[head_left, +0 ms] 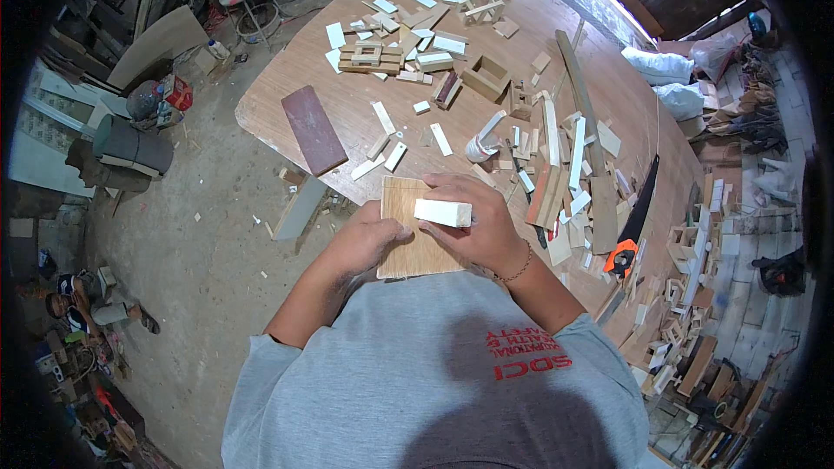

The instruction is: The person applies glue onto small wooden blocks and attaches them upright onto a wooden base, then places a wooden board over the glued blocks.

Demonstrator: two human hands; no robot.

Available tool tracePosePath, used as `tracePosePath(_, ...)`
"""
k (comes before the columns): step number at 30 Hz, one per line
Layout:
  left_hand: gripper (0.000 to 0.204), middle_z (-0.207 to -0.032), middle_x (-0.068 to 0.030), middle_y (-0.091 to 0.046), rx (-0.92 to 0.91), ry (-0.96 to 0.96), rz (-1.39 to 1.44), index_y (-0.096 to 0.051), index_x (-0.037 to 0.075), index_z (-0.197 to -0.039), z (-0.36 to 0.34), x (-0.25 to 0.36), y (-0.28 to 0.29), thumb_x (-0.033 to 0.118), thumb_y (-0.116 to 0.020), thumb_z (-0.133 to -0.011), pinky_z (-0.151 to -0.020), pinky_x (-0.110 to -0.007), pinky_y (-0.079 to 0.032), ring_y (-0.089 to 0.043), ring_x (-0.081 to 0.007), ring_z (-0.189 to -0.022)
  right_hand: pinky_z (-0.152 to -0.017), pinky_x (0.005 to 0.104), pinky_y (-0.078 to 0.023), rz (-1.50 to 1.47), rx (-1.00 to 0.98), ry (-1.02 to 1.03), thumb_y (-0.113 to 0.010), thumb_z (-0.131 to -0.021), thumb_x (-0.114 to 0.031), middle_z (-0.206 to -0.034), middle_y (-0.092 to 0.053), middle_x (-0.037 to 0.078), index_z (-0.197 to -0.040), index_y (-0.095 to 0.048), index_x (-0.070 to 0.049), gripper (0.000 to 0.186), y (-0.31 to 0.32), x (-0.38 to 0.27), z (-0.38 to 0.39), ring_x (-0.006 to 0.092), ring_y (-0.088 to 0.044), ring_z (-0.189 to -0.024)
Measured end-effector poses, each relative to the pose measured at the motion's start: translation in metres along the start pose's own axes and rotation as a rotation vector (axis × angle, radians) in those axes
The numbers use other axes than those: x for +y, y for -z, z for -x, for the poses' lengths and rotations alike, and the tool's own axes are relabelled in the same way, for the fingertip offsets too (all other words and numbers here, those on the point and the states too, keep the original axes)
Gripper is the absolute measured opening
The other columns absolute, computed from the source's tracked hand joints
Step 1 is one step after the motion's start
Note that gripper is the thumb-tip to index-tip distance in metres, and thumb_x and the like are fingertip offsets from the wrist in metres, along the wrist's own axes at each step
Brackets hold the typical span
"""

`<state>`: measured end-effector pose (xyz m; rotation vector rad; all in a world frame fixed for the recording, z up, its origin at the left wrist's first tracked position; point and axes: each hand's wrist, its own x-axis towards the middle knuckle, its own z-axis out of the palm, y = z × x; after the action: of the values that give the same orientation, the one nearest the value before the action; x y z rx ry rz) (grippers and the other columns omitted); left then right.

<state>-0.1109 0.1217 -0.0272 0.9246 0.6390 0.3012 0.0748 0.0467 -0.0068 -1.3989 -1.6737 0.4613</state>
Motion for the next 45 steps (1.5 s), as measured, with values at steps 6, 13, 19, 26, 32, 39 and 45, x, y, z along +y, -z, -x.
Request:
tracePosePath(6,0.04,-0.104,-0.0088,-0.063,-0.039,-0.005,0.031,-0.054,-0.004,-0.118,-0.001,-0.002,0.002,0.008,-0.052,-0.08,-0.084,-0.03,-0.048,-0.061,-0.0163,-0.093,-0.082,0.0352,-0.053,0.021,0.014,-0.004,-0.081,-0.07,-0.012,-0.111,-0.066,0.014,-0.096,-0.066,-0.005,0.031,0.001,-0.004,0.0,0.0275,-0.066,-0.096)
tracePosePath(13,0.045,-0.11,-0.0115,-0.062,-0.054,0.006,0.111,-0.051,-0.005,-0.122,-0.013,-0.018,0.012,0.007,-0.051,-0.079,-0.086,-0.03,-0.049,-0.061,-0.018,-0.097,-0.092,0.0414,-0.046,0.105,-0.082,-0.021,-0.084,-0.063,-0.024,-0.114,-0.064,0.015,-0.115,-0.061,-0.006,0.06,0.011,0.0,-0.002,0.0318,-0.06,-0.105)
tracePosePath(19,0.06,-0.118,-0.0173,-0.058,0.002,0.045,0.317,-0.043,-0.004,-0.13,-0.016,-0.023,0.027,0.008,-0.054,-0.073,-0.091,-0.038,-0.053,-0.062,-0.0259,-0.105,-0.099,0.042,-0.04,0.242,-0.08,-0.032,-0.086,-0.059,-0.033,-0.125,-0.056,0.016,-0.133,-0.05,-0.006,0.086,0.023,0.005,0.002,0.034,-0.051,-0.115)
tracePosePath(26,0.064,-0.118,-0.0166,-0.059,-0.035,-0.03,0.459,-0.042,-0.004,-0.131,-0.023,-0.033,0.038,0.006,-0.059,-0.071,-0.09,-0.039,-0.055,-0.063,-0.0274,-0.104,-0.084,0.0319,-0.048,-0.392,0.078,-0.431,-0.071,-0.08,-0.016,-0.115,-0.06,0.013,-0.131,-0.044,0.0,0.06,0.009,0.028,0.03,0.0189,-0.059,-0.1)
tracePosePath(32,0.054,-0.11,-0.0129,-0.063,0.081,0.026,0.168,-0.045,-0.004,-0.129,-0.05,-0.064,0.053,0.006,-0.057,-0.077,-0.078,-0.034,-0.055,-0.064,-0.0202,-0.095,-0.071,0.0249,-0.05,-0.81,0.012,-0.803,-0.052,-0.093,-0.007,-0.095,-0.064,0.005,-0.113,-0.052,0.001,0.022,-0.014,0.073,0.055,0.0098,-0.061,-0.082)
tracePosePath(39,0.061,-0.094,-0.0095,-0.064,0.278,0.121,-0.197,-0.042,-0.003,-0.133,-0.081,-0.159,0.096,0.001,-0.064,-0.076,-0.072,-0.03,-0.053,-0.064,-0.0172,-0.083,-0.072,0.0255,-0.05,-0.737,0.02,-0.977,-0.05,-0.091,-0.006,-0.093,-0.065,0.007,-0.108,-0.06,0.003,0.022,-0.072,0.17,0.111,0.0118,-0.063,-0.079)
tracePosePath(45,0.072,-0.097,-0.0139,-0.061,0.304,0.043,-0.813,-0.049,0.005,-0.131,-0.087,-0.175,0.087,0.013,-0.079,-0.066,-0.08,-0.036,-0.051,-0.062,-0.0273,-0.088,-0.084,0.0312,-0.048,-0.526,0.089,-0.984,-0.053,-0.087,-0.008,-0.101,-0.065,0.014,-0.118,-0.058,0.004,0.034,-0.11,0.223,0.148,0.022,-0.063,-0.093)
